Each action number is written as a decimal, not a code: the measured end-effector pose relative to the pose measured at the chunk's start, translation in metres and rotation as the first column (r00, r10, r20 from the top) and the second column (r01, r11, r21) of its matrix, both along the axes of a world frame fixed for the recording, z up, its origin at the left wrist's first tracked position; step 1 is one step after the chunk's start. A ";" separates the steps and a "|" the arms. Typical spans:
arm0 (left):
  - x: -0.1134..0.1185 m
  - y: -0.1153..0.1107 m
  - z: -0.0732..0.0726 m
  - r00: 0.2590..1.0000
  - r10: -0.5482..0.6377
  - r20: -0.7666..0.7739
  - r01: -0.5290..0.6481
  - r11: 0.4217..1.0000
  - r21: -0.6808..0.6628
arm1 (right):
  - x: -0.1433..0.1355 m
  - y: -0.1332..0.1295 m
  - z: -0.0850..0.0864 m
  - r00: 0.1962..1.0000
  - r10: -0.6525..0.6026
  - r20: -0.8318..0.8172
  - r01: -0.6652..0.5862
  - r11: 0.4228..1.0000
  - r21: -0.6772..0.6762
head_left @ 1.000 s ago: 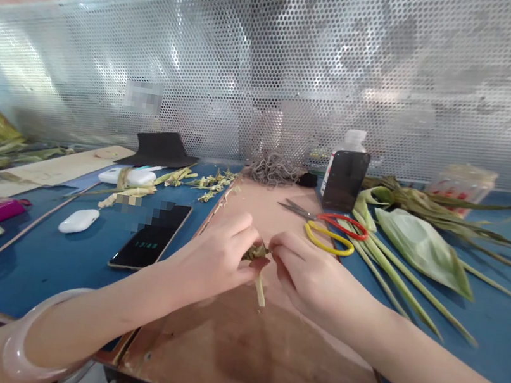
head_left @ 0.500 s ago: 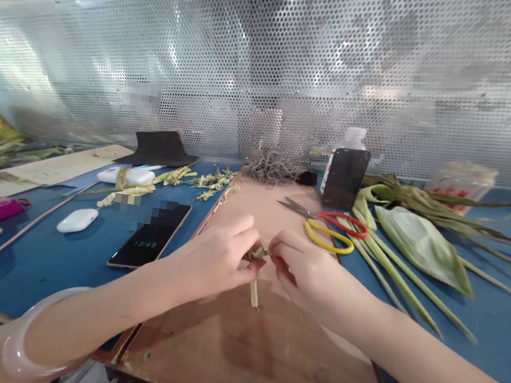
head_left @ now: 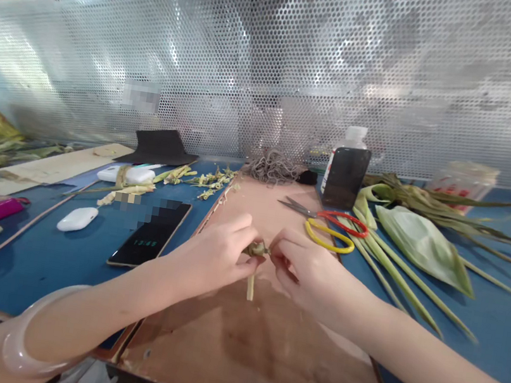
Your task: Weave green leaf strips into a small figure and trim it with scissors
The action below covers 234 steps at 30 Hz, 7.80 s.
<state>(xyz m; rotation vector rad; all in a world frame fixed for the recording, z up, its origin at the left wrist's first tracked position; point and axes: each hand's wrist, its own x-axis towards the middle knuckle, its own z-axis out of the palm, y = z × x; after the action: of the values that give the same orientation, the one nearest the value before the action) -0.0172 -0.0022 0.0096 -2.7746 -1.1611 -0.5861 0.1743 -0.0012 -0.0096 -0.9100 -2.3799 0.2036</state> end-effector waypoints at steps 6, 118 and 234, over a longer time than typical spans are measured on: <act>0.002 0.002 -0.002 0.999 -0.005 -0.038 0.002 0.998 -0.063 | 0.002 0.002 -0.002 0.997 0.069 0.046 -0.070 0.997 0.018; 0.013 0.021 -0.013 0.690 0.531 0.492 0.114 0.591 -0.798 | -0.031 -0.003 -0.017 0.409 -0.637 -0.653 -0.404 0.516 -0.756; 0.007 0.015 -0.007 0.899 0.321 0.298 -0.066 0.771 -0.633 | -0.028 -0.005 -0.017 0.889 -0.430 0.159 0.443 0.894 -0.059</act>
<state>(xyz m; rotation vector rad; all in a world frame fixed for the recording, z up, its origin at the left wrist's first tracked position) -0.0098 0.0126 0.0026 -3.0437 -2.0339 -0.9126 0.1464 -0.0065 -0.0267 -1.5234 -2.2303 0.0738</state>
